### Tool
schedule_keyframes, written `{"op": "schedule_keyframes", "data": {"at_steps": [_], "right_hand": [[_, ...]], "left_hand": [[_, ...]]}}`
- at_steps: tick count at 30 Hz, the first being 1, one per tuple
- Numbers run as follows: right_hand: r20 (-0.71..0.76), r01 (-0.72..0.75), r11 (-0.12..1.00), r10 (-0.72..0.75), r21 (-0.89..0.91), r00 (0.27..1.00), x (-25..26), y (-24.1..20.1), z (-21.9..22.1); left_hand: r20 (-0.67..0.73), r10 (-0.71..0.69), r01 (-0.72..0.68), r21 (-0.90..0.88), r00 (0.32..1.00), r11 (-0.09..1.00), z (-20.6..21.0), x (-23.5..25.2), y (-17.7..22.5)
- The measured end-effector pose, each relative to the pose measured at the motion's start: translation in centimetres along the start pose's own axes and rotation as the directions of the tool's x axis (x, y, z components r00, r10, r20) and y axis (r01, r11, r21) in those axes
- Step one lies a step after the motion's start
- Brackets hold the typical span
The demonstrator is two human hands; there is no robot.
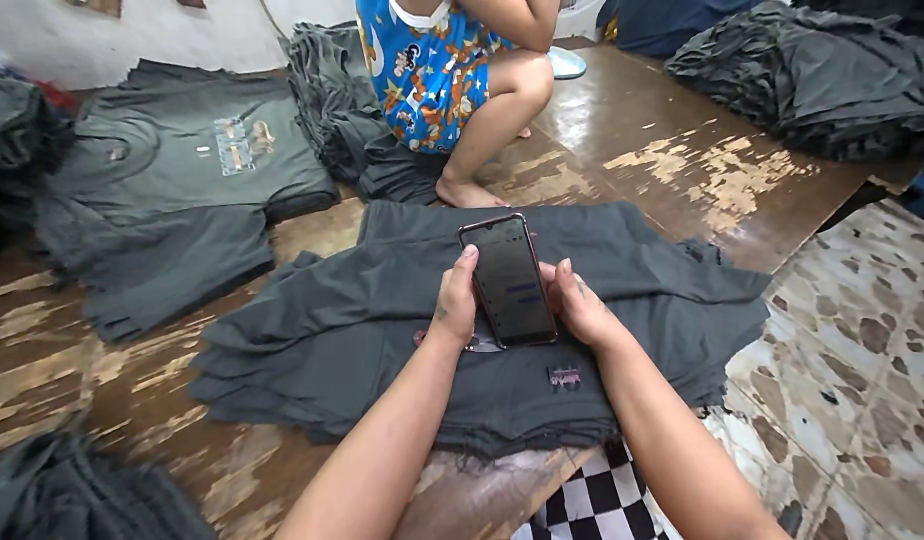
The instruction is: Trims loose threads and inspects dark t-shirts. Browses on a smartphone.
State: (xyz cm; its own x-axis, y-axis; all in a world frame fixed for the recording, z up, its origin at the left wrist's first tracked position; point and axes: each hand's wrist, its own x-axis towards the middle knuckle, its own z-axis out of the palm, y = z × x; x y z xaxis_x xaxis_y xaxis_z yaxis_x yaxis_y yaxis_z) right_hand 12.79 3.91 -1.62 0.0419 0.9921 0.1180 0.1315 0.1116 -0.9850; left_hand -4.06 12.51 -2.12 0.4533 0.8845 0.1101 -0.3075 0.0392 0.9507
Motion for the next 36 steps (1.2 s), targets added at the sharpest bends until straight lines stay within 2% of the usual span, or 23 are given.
{"op": "schedule_keyframes", "data": {"at_steps": [5,10,23,30,34,36], "right_hand": [[0.01,0.021,0.999,-0.022,0.046,1.0,0.0,0.3,0.0],[-0.033,-0.029,0.994,0.033,0.109,0.999,0.2,0.1,0.2],[-0.039,-0.067,0.985,0.074,0.156,0.997,0.3,-0.2,0.2],[-0.149,-0.104,0.959,0.148,0.265,0.978,0.3,-0.7,1.5],[-0.276,-0.055,0.907,0.184,0.417,0.943,0.4,-1.5,1.7],[-0.325,0.016,0.878,0.16,0.479,0.932,0.4,-1.5,1.3]], "left_hand": [[0.041,0.042,-0.041,-0.026,0.998,0.999,-0.1,-0.2,0.1],[0.105,0.048,-0.046,-0.018,0.993,0.999,-0.2,-0.1,0.0],[0.104,-0.06,0.053,0.07,0.993,0.996,0.0,-0.1,0.2],[0.071,-0.087,0.076,0.141,0.994,0.987,-0.1,0.1,0.0],[0.194,-0.143,0.102,0.205,0.971,0.973,0.3,-0.2,0.6],[0.295,-0.233,0.162,0.247,0.927,0.956,1.0,-0.6,2.0]]}}
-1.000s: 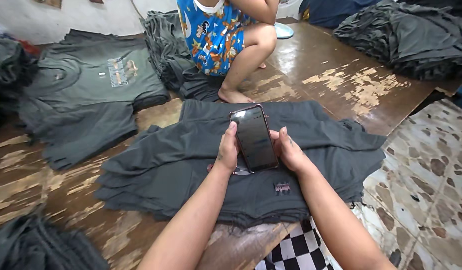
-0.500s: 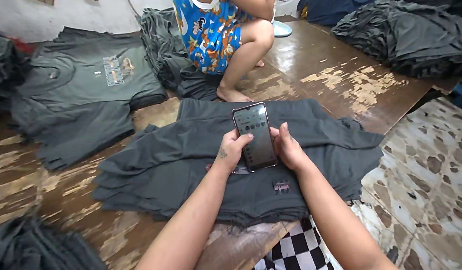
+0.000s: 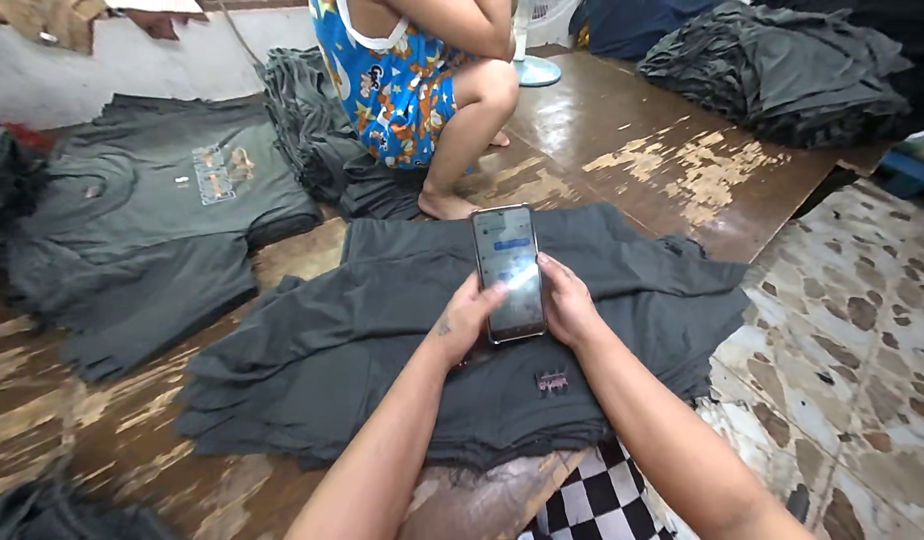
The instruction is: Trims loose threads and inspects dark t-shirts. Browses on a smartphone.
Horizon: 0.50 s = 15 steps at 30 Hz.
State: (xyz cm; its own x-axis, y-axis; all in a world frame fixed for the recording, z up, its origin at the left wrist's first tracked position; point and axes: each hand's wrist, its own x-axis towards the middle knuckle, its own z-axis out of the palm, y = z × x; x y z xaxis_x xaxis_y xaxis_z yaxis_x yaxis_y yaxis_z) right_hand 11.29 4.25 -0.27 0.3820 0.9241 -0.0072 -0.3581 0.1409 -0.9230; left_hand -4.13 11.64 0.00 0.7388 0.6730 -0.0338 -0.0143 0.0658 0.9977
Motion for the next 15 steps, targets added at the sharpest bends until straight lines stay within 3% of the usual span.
{"op": "schedule_keyframes", "data": {"at_steps": [4,15], "right_hand": [[-0.023,0.061,0.997,-0.06,0.043,0.998,0.18,0.08,-0.55],[0.029,0.073,0.997,-0.074,0.041,0.997,0.0,0.03,-0.62]], "left_hand": [[0.126,-0.041,0.048,-0.059,0.991,0.997,0.76,-0.19,1.47],[0.135,-0.002,0.014,-0.083,0.991,0.996,0.56,-0.16,0.77]]}}
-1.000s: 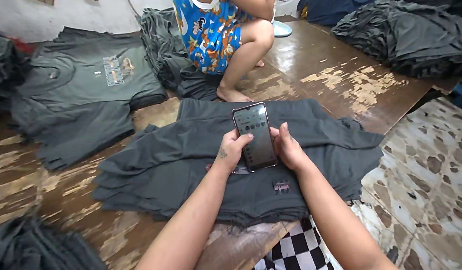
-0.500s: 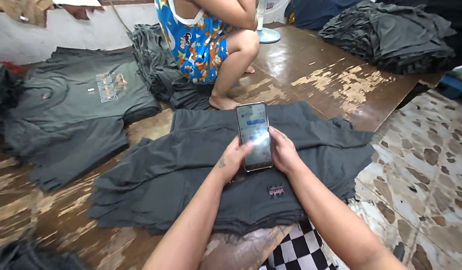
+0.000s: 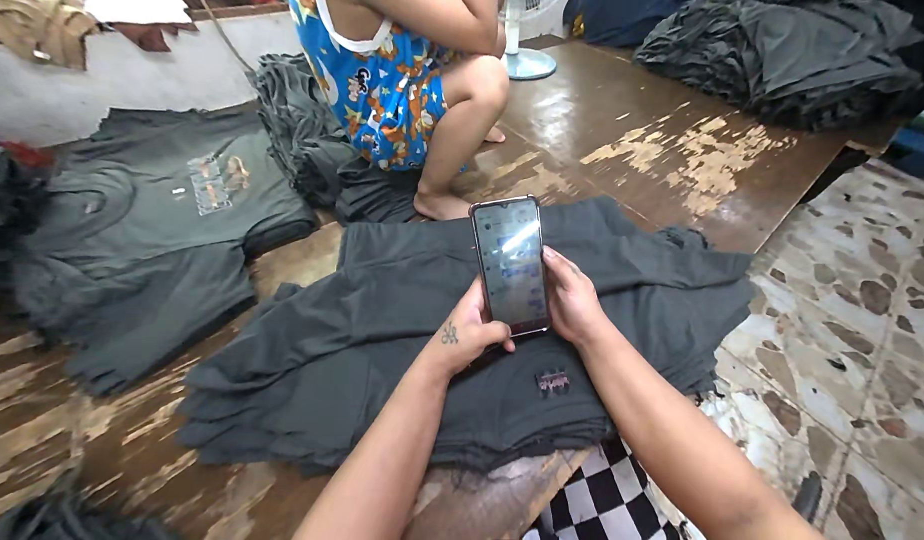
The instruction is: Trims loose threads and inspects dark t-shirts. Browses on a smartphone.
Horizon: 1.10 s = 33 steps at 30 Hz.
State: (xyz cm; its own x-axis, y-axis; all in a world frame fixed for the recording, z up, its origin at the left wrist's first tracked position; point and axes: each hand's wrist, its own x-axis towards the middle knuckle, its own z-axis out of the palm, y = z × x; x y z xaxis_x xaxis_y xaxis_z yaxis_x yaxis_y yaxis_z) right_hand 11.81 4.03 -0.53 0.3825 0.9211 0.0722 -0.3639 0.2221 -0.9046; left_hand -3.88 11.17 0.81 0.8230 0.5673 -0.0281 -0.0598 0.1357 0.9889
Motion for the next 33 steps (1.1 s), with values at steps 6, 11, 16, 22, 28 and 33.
{"op": "schedule_keyframes", "data": {"at_steps": [6,11,16,22,28,33], "right_hand": [[0.145,-0.026,1.0,0.028,-0.016,0.989,0.2,0.0,-0.4],[0.263,-0.044,0.998,0.054,-0.043,0.963,0.3,0.1,-0.8],[0.274,-0.076,0.997,0.082,-0.033,0.958,0.4,0.1,-0.9],[0.274,-0.1,0.995,0.096,-0.002,0.957,0.4,0.0,-1.0],[0.296,-0.097,0.995,0.088,0.017,0.951,0.5,0.1,-1.1],[0.354,-0.105,0.994,0.092,0.017,0.931,0.2,-0.3,-1.5]], "left_hand": [[-0.025,0.014,-0.015,-0.04,1.0,0.999,-0.2,0.1,-0.3],[-0.061,0.018,-0.02,-0.035,0.998,0.999,-0.1,0.1,-0.5],[-0.031,0.03,-0.033,-0.101,0.999,0.994,-0.6,0.2,-1.2],[0.046,0.044,-0.032,-0.221,0.998,0.975,-1.2,0.1,-1.4],[0.062,0.021,-0.008,-0.213,0.998,0.977,-1.3,0.2,-1.1],[-0.011,0.037,-0.038,-0.178,0.999,0.983,-1.0,0.1,-1.2]]}}
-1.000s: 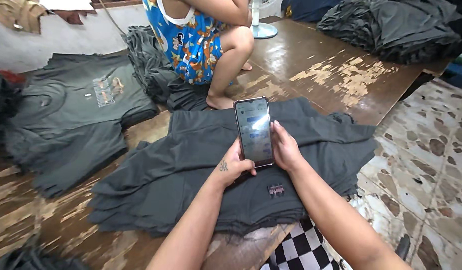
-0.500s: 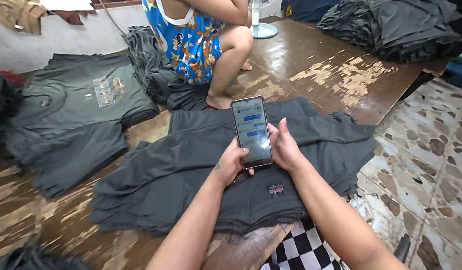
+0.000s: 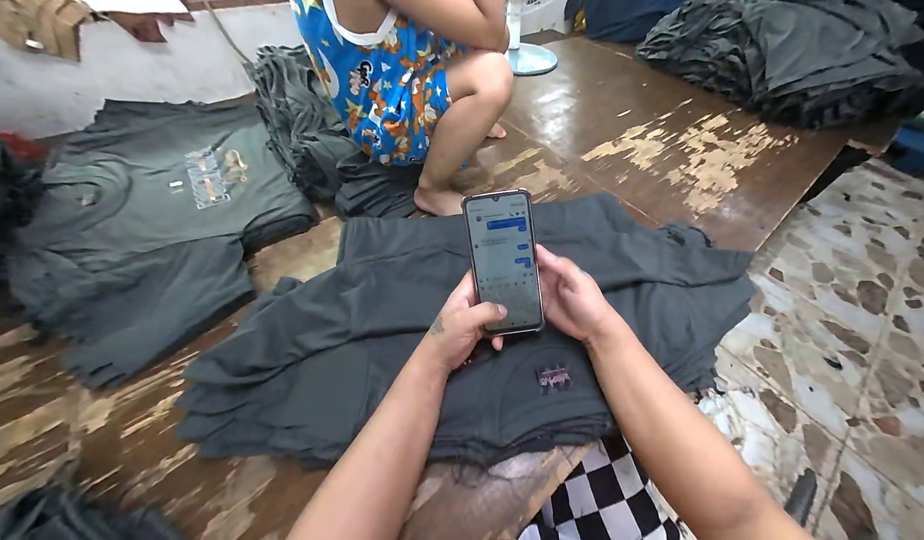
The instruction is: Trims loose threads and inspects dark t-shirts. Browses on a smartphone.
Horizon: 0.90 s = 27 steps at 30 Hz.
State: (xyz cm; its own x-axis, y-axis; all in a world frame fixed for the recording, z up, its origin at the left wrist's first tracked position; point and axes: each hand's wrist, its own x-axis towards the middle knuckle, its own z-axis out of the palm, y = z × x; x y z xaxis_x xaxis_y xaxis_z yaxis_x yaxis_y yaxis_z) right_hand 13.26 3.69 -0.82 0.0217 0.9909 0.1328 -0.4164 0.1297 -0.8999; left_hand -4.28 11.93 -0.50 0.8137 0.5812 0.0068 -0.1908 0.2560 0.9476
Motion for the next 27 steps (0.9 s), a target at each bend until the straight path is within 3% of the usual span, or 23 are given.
{"op": "schedule_keyframes", "data": {"at_steps": [5,8,13,27], "right_hand": [[0.109,0.0,0.999,0.005,-0.051,0.994,-0.13,-0.17,-0.43],[0.097,0.012,0.998,-0.006,-0.065,0.995,-0.1,-0.18,-0.29],[0.01,-0.015,0.999,0.015,-0.043,1.0,-0.06,-0.17,-0.1],[-0.014,-0.027,0.999,0.026,-0.029,1.0,-0.08,-0.32,-0.15]], "left_hand": [[-0.109,0.018,-0.013,0.046,0.994,0.999,0.44,-0.23,-0.39],[-0.162,0.0,0.014,0.081,0.987,0.997,0.71,-0.23,-0.27],[-0.086,-0.01,0.015,0.047,0.996,0.999,0.26,-0.06,-0.35],[-0.001,0.023,-0.023,0.037,1.0,0.999,0.11,-0.09,-0.11]]}}
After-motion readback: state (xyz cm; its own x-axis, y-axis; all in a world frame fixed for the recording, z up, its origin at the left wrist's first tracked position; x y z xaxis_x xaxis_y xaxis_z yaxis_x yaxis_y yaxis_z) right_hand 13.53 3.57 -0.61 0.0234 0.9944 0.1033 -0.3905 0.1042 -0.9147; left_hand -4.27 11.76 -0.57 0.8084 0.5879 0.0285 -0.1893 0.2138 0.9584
